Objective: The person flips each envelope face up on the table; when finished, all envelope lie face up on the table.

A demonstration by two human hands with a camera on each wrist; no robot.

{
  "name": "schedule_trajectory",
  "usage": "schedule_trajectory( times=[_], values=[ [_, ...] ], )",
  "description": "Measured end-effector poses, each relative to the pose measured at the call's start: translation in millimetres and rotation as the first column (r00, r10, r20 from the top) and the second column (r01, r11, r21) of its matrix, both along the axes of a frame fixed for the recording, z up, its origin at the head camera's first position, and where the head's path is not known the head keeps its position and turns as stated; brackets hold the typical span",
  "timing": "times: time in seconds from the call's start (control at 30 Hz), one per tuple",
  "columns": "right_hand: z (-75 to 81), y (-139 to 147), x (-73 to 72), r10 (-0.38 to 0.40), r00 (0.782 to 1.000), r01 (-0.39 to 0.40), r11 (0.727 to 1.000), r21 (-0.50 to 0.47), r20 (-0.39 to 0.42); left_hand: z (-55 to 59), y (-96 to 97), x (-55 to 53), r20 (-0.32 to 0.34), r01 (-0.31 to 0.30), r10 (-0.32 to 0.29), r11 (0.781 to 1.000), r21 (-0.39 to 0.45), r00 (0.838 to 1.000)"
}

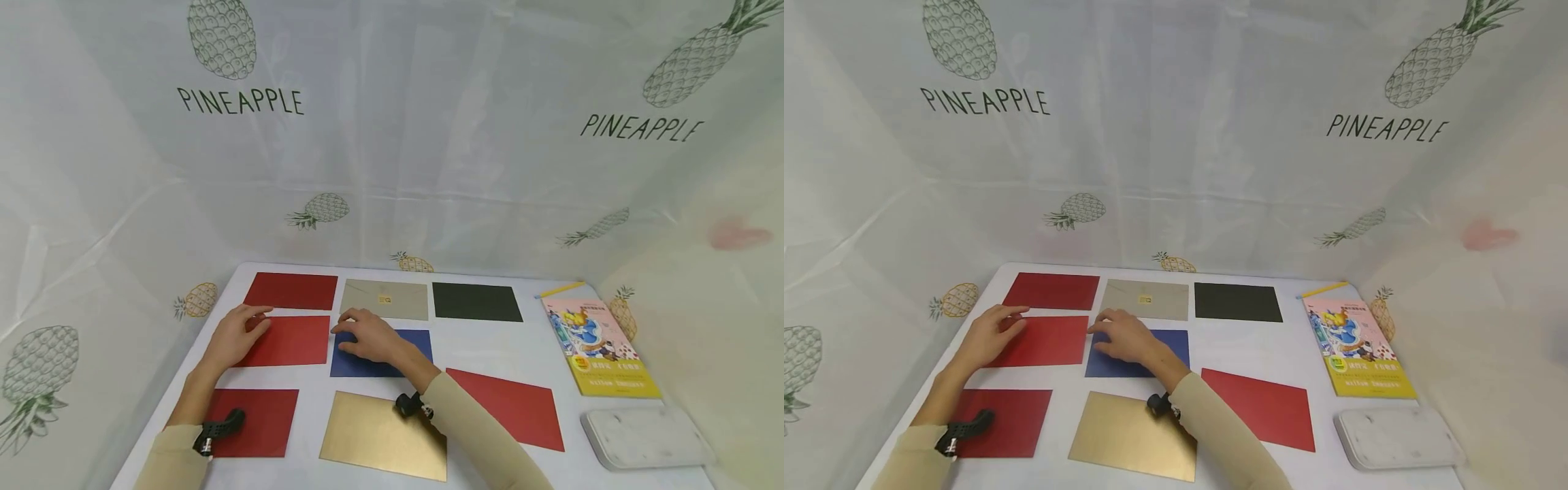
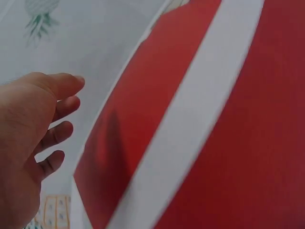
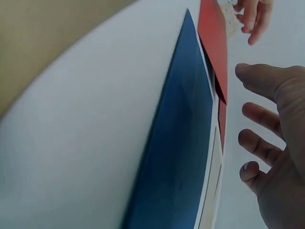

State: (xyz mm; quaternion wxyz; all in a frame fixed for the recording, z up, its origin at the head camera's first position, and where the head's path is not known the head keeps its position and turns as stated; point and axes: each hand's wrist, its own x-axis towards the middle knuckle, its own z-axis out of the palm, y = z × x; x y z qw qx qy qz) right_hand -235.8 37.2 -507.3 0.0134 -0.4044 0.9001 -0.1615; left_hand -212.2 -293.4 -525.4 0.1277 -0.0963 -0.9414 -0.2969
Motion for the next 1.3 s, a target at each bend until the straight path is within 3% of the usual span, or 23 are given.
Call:
schedule_trajectory(
  times=[0.1, 0.37, 0.53, 0.77, 1.1, 1.3],
  values=[
    [-4.0, -8, 2.3, 0.026, 0.999, -0.023, 0.998, 0.056, -0.044, -4.1, -10.1, 7.2, 0.018, -0.008, 0.008, 1.0, -0.01, 1.0],
    [-13.9, -23, 5.7, 0.051, 0.999, -0.047, 0.983, 0.18, -0.016, -15.6, -27.8, 17.9, 0.031, -0.012, 0.013, 0.999, -0.045, 0.999],
    [-15.1, -28, 6.7, 0.044, 0.998, -0.034, 0.981, 0.193, -0.048, -20.3, -41.9, 21.2, 0.039, -0.021, 0.023, 0.998, -0.053, 0.999],
    [-18.8, -28, 6.1, 0.04, 0.997, -0.024, 0.979, 0.202, -0.072, -18.0, -55.3, 24.0, 0.026, -0.014, 0.015, 0.999, -0.04, 1.0],
    [-21.3, -29, 6.6, 0.02, 0.999, -0.01, 0.981, 0.194, -0.046, -16.0, -61.1, 25.2, 0.06, 0.003, -0.001, 0.999, -0.045, 0.998],
    [-19.3, -31, 5.8, 0.012, 0.999, -0.003, 0.982, 0.189, -0.048, -14.9, -64.3, 25.5, 0.092, -0.016, 0.019, 0.999, -0.035, 0.996]
  ],
)
